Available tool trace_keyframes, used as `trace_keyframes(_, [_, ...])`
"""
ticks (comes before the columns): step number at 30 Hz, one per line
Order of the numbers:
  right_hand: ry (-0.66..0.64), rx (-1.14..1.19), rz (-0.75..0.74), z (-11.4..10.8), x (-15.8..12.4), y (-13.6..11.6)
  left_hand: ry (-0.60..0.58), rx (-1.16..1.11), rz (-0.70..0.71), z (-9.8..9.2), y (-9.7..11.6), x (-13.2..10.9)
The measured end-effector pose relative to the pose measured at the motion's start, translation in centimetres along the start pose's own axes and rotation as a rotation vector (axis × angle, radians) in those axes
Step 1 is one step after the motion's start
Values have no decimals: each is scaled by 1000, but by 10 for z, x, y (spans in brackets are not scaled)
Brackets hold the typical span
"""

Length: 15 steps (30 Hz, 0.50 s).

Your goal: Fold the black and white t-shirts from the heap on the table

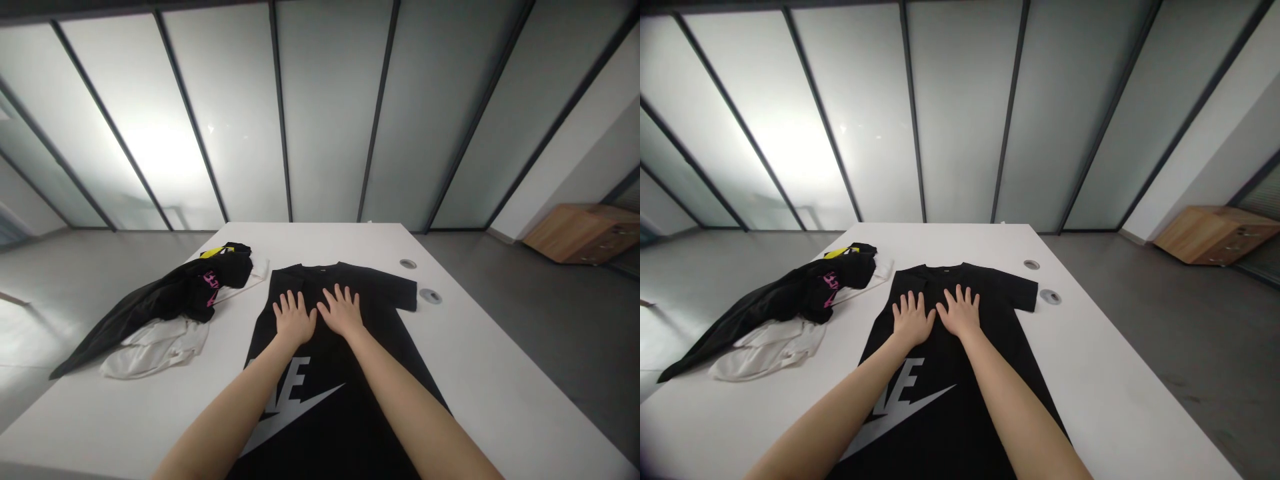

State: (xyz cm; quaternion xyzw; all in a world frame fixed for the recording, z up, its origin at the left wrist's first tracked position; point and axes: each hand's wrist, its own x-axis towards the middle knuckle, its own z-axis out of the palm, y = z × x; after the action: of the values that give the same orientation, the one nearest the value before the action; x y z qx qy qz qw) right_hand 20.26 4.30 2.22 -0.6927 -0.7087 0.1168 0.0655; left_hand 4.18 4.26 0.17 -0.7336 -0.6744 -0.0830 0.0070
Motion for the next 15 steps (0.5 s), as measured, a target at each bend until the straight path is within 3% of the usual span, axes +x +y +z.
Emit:
trace_keyframes(7, [42,10,-53,-4,-19,-4,-49,5,-35,3,-4,1])
trace_keyframes(11, [-30,-9,75,2,-36,-2,-74,26,-33,2,-3,12])
trace_keyframes(15, [-64,-9,131,6,-35,2,-82,28,-7,2,-3,29])
